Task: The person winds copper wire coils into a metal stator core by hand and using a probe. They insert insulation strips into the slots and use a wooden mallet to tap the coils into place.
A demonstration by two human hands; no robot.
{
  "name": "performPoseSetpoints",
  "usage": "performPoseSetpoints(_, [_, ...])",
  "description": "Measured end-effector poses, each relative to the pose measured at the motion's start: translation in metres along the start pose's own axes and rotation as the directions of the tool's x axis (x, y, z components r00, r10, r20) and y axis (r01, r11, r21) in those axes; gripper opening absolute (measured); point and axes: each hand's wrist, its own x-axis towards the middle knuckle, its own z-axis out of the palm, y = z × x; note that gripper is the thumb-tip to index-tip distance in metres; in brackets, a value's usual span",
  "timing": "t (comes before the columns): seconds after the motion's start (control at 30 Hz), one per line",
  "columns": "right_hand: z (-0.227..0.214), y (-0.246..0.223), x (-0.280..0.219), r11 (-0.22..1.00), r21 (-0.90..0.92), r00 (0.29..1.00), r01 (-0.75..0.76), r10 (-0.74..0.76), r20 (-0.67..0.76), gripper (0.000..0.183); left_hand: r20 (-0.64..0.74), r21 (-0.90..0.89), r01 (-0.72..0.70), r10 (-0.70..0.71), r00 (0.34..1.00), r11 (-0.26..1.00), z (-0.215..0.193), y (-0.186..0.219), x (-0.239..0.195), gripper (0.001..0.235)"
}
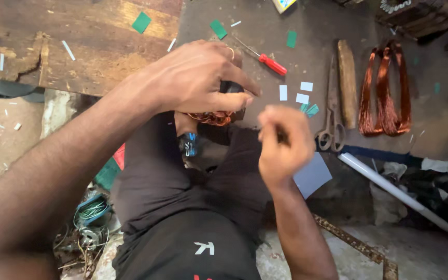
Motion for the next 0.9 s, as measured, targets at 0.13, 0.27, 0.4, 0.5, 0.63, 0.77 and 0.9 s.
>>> performPoseSetpoints(0.13, [0.028,0.021,0.012,0.597,0.610,0.852,-0.521,0.404,0.332,0.031,0.055,0.098,-0.020,0.014,0.998,0.995,-0.007,-0.001,0.005,0.060])
performPoseSetpoints(0.27, [0.033,0.002,-0.034,0.754,0.497,0.899,-0.429,0.301,0.319,0.029,0.002,0.008,-0.053,0.053,0.999,0.999,-0.014,-0.007,-0.009,0.049])
performPoseSetpoints(0.4, [0.039,-0.006,-0.048,0.932,0.186,0.927,-0.311,0.255,0.275,0.020,-0.103,-0.119,-0.107,0.095,0.990,0.987,-0.008,-0.005,-0.025,0.045])
performPoseSetpoints(0.5, [0.040,-0.009,-0.042,0.998,-0.004,0.975,-0.057,0.057,0.214,0.014,-0.108,-0.104,-0.050,0.039,0.993,0.993,-0.007,-0.004,-0.027,0.048])
performPoseSetpoints(0.63, [0.046,-0.013,-0.030,0.940,-0.163,0.943,0.301,-0.267,0.197,0.019,-0.102,-0.074,0.013,-0.021,0.995,0.997,-0.001,-0.004,-0.017,0.045])
performPoseSetpoints(0.77, [0.058,-0.011,-0.013,0.833,-0.275,0.872,0.480,-0.418,0.257,0.025,-0.084,-0.074,0.064,-0.070,0.994,0.995,-0.007,-0.007,-0.010,0.048])
performPoseSetpoints(0.9, [0.063,0.003,-0.003,0.781,-0.327,0.845,0.532,-0.465,0.265,0.027,-0.078,-0.079,0.052,-0.058,0.995,0.996,-0.010,-0.007,-0.009,0.048])
